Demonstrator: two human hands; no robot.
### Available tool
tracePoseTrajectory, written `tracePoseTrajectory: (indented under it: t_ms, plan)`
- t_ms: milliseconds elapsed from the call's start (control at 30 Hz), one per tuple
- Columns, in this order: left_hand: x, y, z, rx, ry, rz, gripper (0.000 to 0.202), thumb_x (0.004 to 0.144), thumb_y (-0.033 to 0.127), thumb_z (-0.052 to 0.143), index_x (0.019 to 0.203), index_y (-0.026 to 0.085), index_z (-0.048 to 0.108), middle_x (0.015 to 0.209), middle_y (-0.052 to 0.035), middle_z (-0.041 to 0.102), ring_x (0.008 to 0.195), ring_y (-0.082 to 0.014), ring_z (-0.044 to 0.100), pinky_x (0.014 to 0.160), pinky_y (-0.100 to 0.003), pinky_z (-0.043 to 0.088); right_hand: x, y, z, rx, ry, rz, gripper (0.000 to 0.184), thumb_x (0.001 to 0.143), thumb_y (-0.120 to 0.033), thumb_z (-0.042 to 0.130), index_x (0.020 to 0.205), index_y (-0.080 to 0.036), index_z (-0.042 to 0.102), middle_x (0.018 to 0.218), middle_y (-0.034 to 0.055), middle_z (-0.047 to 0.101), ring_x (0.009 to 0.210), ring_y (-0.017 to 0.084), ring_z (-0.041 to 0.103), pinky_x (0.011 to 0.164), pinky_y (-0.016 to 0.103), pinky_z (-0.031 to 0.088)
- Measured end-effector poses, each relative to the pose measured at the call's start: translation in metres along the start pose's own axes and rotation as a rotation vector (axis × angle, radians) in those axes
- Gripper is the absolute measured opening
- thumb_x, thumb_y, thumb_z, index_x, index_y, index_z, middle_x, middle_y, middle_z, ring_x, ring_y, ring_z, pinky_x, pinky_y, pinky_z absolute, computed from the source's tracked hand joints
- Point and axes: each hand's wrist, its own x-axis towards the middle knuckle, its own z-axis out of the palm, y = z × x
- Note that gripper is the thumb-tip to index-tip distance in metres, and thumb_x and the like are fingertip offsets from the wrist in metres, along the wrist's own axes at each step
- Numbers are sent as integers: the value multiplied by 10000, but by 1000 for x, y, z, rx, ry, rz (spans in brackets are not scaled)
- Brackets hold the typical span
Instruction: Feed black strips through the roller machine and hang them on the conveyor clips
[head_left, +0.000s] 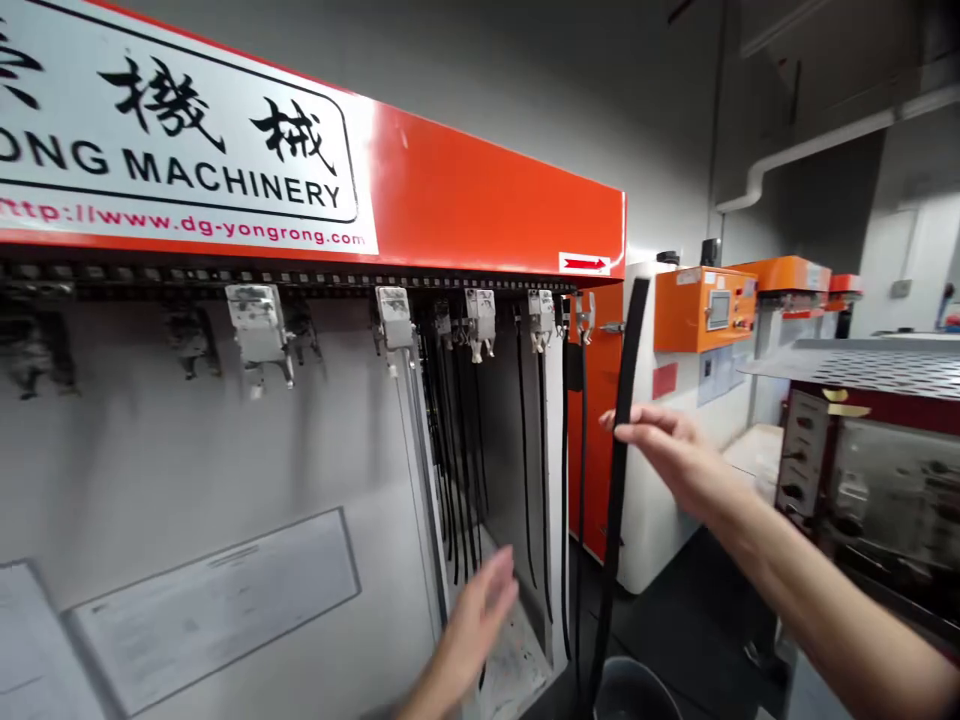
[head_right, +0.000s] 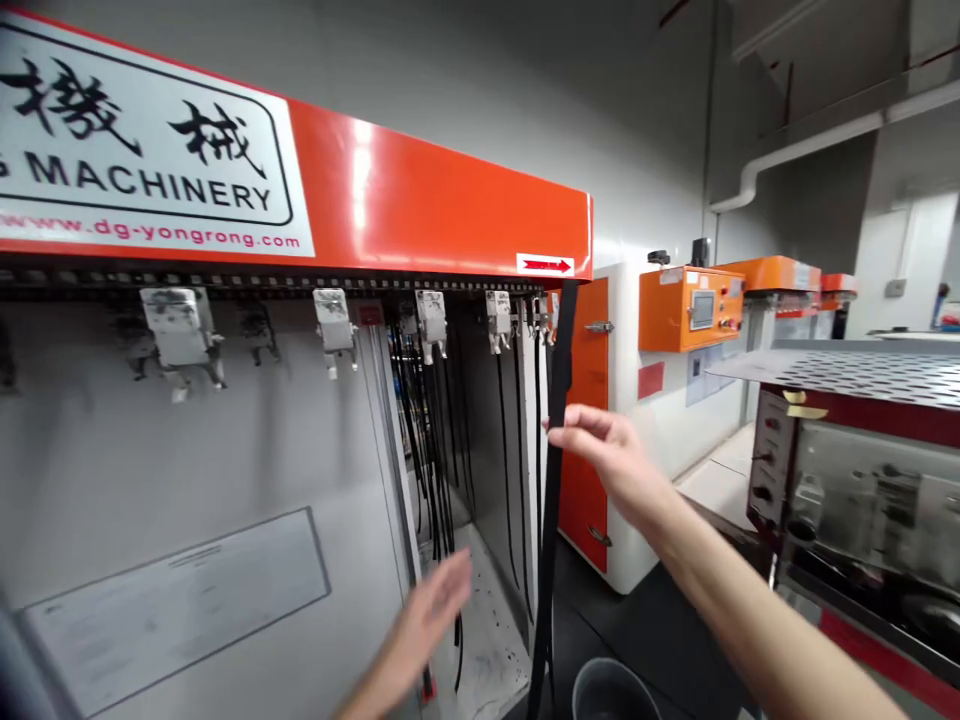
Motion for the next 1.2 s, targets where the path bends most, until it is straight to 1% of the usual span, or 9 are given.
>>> tracePoseTrajectory:
  t_ms: [100,167,267,367,467,567,800,1100,1200]
  plan:
    - [26,93,-27,101,201,448,410,948,449,428,1323,328,540,1396,-17,580,1311,-215,513,1171,-431,375,0,42,11,19,-84,80,225,749,-341,773,710,-206,596,793,-6,642,860,170,576,767,258,409]
    - [49,160,-37,176,254,621,427,945,443,441,1333,289,532,1431,-38,547,1337,-201,485,1172,-380,353,4,63,15,16,-137,111,248,768,-350,748,697,-199,564,760,-15,603,793,156,544,731,254,388]
    - [98,235,-39,134,279,622,552,877,516,542,1323,190,522,1464,-119,504,1355,-257,465,1158,-402,344,14,86,17,19,-196,140,258,775,-345,728,684,-199,536,713,-27,531,764,152,516,713,256,363]
    - [145,273,-35,90,301,506,447,824,546,604,968,126,658,1072,-155,713,1043,-270,650,963,-398,494,25,99,18,48,-255,168,272,767,-350,724,668,-203,517,700,-25,478,825,172,526,715,256,353]
    - [171,289,-34,-22,252,380,369,876,462,562,725,129,607,705,-98,689,671,-205,667,722,-380,555,35,107,18,83,-315,202,294,756,-368,720,655,-208,495,686,-25,439,853,186,527,716,260,353]
    - [175,295,-35,-73,230,345,334,896,397,546,713,120,586,612,-74,660,566,-188,651,646,-376,563,45,114,17,93,-366,217,298,759,-371,710,643,-209,489,676,-25,429,855,193,527,722,269,354]
    - [170,298,-37,-37,220,330,369,925,394,500,734,98,611,633,-95,696,555,-163,662,631,-311,545,78,115,17,135,-392,174,289,751,-391,706,640,-207,514,712,-1,535,820,190,537,704,271,366]
    - [168,294,-35,-97,205,311,386,899,453,551,750,105,628,770,-128,724,614,-178,679,704,-362,547,98,127,20,205,-429,177,278,746,-392,726,654,-205,543,660,-25,453,717,152,463,653,255,321]
    - [161,285,-31,-97,204,332,351,882,455,576,812,116,636,895,-131,719,735,-172,679,806,-376,523,99,128,22,222,-425,172,263,745,-368,729,648,-201,551,654,-29,460,695,140,433,655,250,318]
